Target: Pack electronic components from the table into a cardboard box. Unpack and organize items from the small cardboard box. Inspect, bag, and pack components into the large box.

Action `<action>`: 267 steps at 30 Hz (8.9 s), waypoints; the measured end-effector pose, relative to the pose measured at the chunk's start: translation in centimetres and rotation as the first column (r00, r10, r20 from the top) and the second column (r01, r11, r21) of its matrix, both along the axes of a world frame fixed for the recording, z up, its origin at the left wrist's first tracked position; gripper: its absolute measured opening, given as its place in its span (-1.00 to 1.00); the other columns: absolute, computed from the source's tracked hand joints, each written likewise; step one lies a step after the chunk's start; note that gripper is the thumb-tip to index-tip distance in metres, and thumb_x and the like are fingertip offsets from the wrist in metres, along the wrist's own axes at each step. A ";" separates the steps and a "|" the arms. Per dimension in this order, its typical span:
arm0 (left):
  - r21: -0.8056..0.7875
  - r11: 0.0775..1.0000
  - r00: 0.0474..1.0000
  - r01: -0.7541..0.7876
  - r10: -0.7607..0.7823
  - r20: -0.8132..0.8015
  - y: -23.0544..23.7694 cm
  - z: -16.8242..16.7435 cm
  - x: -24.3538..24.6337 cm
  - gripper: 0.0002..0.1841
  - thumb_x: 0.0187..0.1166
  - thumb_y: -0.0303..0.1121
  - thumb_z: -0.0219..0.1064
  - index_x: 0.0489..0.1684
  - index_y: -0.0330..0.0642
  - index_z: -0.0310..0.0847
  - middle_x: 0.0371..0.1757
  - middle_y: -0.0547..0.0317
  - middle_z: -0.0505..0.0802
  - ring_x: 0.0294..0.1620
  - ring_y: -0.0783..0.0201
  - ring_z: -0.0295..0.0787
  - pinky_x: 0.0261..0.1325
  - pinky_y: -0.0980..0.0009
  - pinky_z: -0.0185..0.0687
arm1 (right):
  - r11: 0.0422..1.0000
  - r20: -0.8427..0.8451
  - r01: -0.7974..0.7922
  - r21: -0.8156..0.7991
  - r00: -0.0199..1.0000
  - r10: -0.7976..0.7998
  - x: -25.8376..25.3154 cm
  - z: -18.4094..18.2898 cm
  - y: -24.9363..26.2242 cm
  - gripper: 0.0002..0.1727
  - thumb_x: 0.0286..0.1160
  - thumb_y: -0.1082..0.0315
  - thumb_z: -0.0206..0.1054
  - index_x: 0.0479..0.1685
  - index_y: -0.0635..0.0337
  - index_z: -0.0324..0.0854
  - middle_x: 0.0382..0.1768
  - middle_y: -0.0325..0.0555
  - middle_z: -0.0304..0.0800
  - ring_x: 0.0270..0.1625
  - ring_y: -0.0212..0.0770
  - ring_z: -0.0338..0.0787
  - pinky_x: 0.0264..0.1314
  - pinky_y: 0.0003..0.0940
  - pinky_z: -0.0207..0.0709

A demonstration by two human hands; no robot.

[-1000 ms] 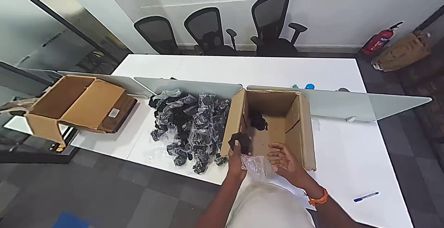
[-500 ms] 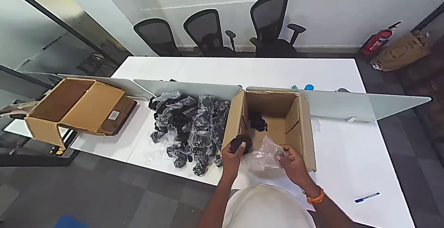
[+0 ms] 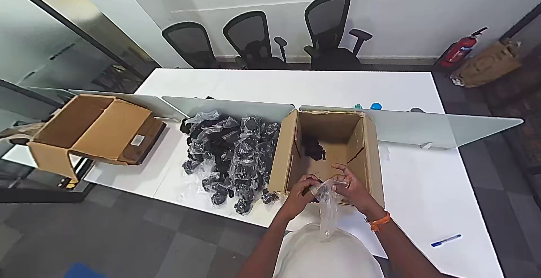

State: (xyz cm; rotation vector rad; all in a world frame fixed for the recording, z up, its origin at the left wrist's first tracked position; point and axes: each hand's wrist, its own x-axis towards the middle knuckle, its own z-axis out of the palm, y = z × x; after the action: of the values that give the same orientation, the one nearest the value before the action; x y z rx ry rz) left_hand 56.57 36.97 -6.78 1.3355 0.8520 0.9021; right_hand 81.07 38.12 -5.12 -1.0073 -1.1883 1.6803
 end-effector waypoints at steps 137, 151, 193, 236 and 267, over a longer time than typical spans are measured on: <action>0.296 0.953 0.989 -0.060 0.097 -0.113 4.3 -3.7 -0.6 -0.89 0.38 -0.44 0.50 -0.31 -0.32 0.85 0.33 -0.07 0.74 0.39 0.24 0.65 0.45 0.33 0.62 | 0.934 0.191 0.224 0.279 0.940 -0.282 -4.5 -4.1 -0.2 -0.78 0.34 0.46 0.52 -0.04 0.24 0.75 -0.20 -0.11 0.88 -0.17 -0.27 0.87 -0.02 -0.37 0.81; 0.322 0.945 0.984 -0.057 0.108 -0.143 4.2 -3.9 -0.6 -0.87 0.48 -0.40 0.45 -0.28 -0.30 0.85 0.33 -0.07 0.75 0.42 0.19 0.63 0.50 0.26 0.59 | 0.940 0.214 0.230 0.251 0.934 -0.285 -4.0 -3.9 -0.4 -0.64 0.32 0.47 0.52 0.12 0.29 0.66 -0.07 -0.07 0.87 -0.03 -0.24 0.88 0.10 -0.33 0.82; 0.212 0.967 0.955 0.138 -0.073 -0.288 4.6 -4.0 -0.4 -0.78 0.54 -0.27 0.45 -0.29 -0.27 0.85 0.31 0.00 0.75 0.32 0.29 0.67 0.40 0.35 0.62 | 0.958 0.193 0.205 0.199 0.950 -0.244 -3.2 -4.4 -0.3 -0.70 0.34 0.48 0.51 0.03 0.24 0.62 -0.32 -0.14 0.82 -0.44 -0.31 0.72 -0.38 -0.43 0.62; 0.228 0.972 0.986 0.064 -0.027 -0.162 4.4 -3.8 -1.0 -0.76 0.58 -0.27 0.40 -0.28 -0.27 0.86 0.29 0.01 0.81 0.38 0.19 0.69 0.49 0.22 0.61 | 0.768 0.085 0.588 0.254 0.777 -0.623 2.8 -2.8 -1.5 -0.83 0.47 0.52 0.35 -0.02 0.30 0.56 -0.26 -0.13 0.74 -0.36 -0.32 0.70 -0.39 -0.41 0.62; 0.271 0.960 0.973 -0.076 0.130 -0.190 4.2 -3.7 -0.7 -0.56 0.40 -0.44 0.43 0.28 -0.36 0.62 0.48 -0.11 0.68 0.57 0.05 0.55 0.62 0.13 0.52 | 0.147 0.390 0.989 0.032 0.123 -0.912 17.0 -14.8 -0.3 -0.56 0.79 0.27 0.08 0.42 0.46 0.34 0.20 0.32 0.60 -0.16 0.00 0.84 -0.08 -0.08 0.80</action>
State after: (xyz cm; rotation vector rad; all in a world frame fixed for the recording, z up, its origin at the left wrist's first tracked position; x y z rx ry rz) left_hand 55.90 41.20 -10.51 1.6490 0.9950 0.9960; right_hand 98.05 37.83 -19.96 -1.7452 -0.1837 0.5098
